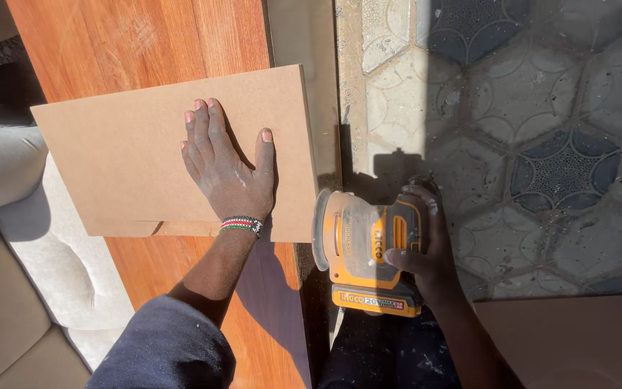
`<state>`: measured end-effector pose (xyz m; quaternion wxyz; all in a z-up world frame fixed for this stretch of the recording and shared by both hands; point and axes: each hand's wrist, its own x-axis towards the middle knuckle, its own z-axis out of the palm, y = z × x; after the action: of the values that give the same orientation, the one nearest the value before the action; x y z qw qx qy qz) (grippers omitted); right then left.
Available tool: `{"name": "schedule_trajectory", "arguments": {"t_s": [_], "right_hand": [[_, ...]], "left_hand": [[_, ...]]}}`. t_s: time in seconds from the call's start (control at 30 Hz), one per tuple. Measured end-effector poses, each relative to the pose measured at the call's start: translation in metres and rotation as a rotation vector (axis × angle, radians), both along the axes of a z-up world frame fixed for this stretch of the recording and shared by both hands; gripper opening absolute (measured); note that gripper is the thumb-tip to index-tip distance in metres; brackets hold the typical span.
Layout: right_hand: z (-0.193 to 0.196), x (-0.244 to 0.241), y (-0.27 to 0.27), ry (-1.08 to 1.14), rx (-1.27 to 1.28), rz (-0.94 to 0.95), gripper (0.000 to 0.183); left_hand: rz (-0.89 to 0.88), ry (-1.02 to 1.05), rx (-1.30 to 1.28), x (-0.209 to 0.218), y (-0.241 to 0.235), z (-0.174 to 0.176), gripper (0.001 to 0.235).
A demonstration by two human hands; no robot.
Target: The person uses a yellow and black cordless orbital sander to smooth the surface of a rectangular piece of light brown wood. They hold the wood steady with their left hand while moving the sander across the surface with their right hand, working on the edges and flat areas.
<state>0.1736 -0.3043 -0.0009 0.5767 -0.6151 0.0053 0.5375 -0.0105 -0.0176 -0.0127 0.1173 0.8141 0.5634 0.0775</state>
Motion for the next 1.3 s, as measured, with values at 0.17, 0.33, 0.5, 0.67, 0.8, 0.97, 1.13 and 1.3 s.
{"name": "schedule_trajectory", "arguments": {"t_s": [0.17,0.33,0.5,0.67,0.8,0.97,1.13,1.3], "right_hand": [[0.003,0.019,0.031,-0.102,0.026,0.027,0.113],[-0.018,0.078,0.122,-0.194,0.225,0.044,0.105],[-0.025,0.102,0.155,-0.300,0.282,0.067,0.083],[-0.020,0.040,0.074,0.107,0.188,-0.113,0.101],[-0.056,-0.004,-0.010,0.317,0.047,-0.087,0.103],[-0.123,-0.004,-0.039,0.904,-0.021,-0.134,0.047],[-0.132,0.074,0.063,1.010,0.364,-0.077,0.067],[-0.138,0.131,0.140,0.882,0.444,-0.085,0.074]], "left_hand": [[-0.037,0.028,0.004,-0.002,-0.002,0.001,0.099],[-0.043,0.007,-0.022,0.001,-0.004,0.005,0.101],[-0.030,0.050,0.132,0.004,-0.006,0.008,0.097],[-0.017,0.039,0.111,0.005,-0.007,0.012,0.098],[-0.022,0.017,0.107,0.004,-0.007,0.011,0.098],[-0.013,0.014,0.081,0.004,-0.007,0.015,0.097],[-0.009,0.020,0.109,0.005,-0.006,0.011,0.096],[-0.037,0.006,0.150,0.004,-0.005,0.009,0.093]]}}
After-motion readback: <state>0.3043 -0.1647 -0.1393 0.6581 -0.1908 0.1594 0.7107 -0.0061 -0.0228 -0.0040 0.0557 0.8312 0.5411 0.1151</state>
